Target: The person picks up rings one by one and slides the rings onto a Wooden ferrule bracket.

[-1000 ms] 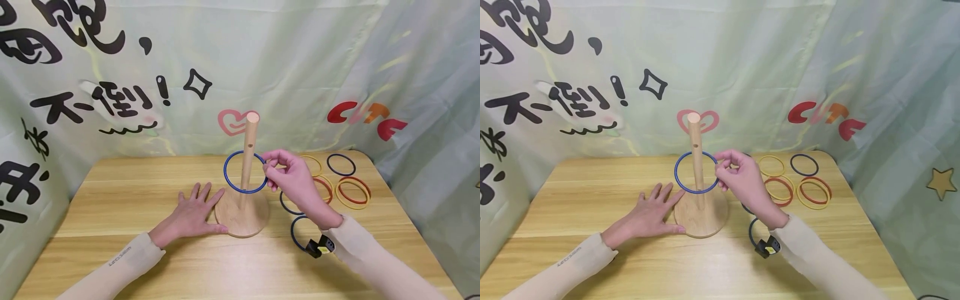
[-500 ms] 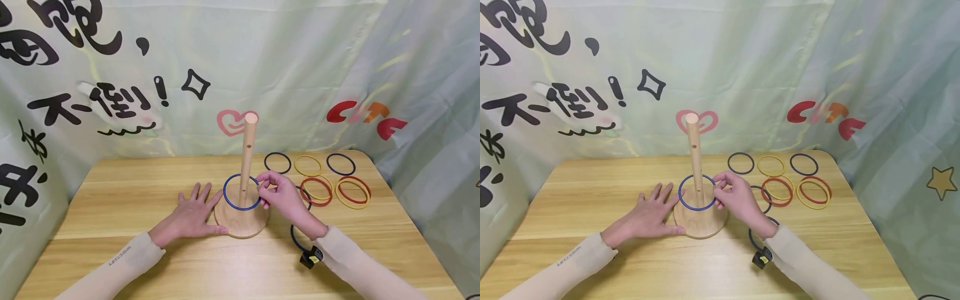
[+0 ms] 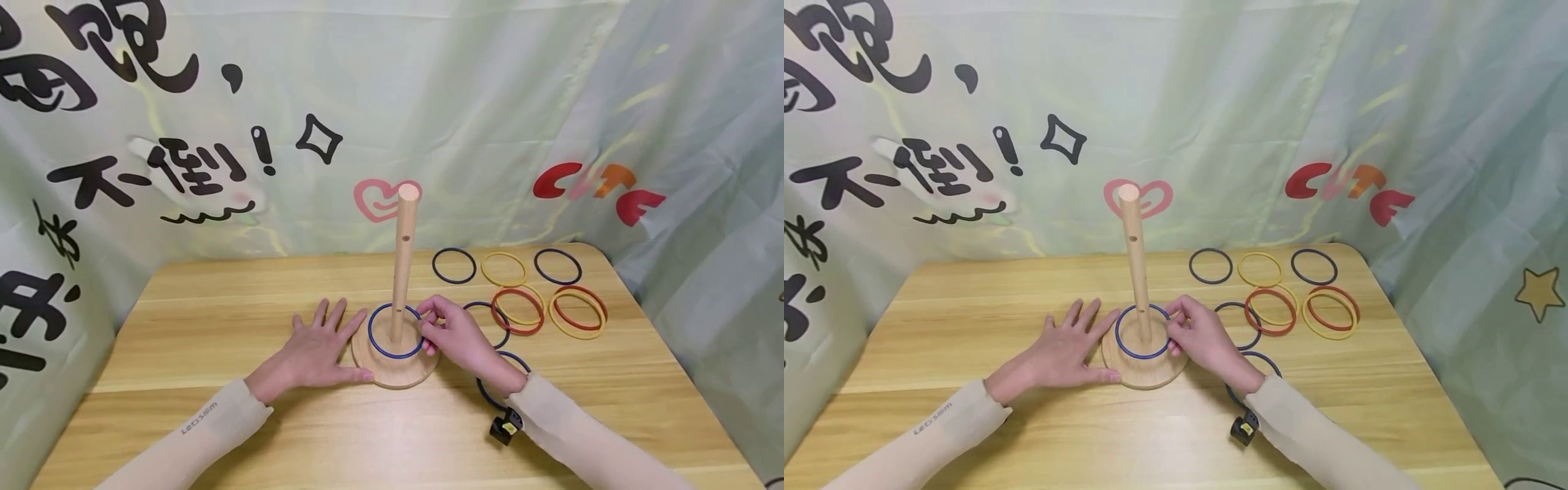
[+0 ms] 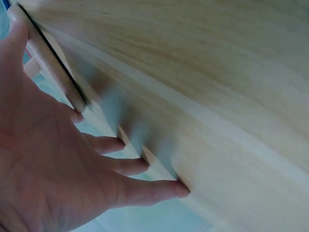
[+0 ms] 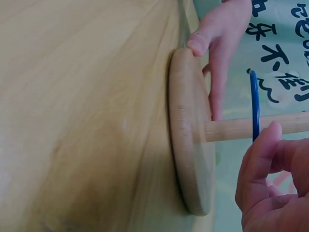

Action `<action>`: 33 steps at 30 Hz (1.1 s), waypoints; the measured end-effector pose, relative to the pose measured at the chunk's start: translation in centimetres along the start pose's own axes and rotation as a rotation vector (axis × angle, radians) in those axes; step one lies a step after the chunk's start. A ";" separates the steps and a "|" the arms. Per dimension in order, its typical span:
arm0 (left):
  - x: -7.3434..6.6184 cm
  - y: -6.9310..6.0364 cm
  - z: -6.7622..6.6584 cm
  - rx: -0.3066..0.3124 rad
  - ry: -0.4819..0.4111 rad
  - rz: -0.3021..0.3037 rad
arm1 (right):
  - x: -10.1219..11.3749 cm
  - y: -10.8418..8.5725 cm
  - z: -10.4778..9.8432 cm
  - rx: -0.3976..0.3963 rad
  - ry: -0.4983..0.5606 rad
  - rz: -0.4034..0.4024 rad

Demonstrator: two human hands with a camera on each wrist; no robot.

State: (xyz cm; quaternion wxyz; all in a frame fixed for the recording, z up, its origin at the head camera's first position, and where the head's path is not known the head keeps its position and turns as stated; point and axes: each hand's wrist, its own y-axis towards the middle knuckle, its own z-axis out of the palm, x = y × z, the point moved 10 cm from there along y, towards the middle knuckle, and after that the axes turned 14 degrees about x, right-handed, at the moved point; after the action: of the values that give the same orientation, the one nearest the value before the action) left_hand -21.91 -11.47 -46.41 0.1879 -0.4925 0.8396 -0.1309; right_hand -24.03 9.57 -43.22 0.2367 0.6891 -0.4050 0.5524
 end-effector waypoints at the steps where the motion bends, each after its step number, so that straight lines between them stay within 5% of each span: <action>1: 0.0 0.0 0.0 0.003 -0.002 -0.001 | -0.1 0.1 0.0 0.002 -0.001 0.003; 33: 0.1 0.0 0.0 0.028 -0.013 0.010 | -2.4 1.0 0.2 0.030 -0.103 0.111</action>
State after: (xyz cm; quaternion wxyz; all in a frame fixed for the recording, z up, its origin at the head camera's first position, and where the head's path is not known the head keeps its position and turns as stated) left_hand -21.95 -11.53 -46.46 0.2010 -0.4864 0.8389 -0.1385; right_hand -24.85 9.56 -45.68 0.1742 0.6965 -0.4461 0.5343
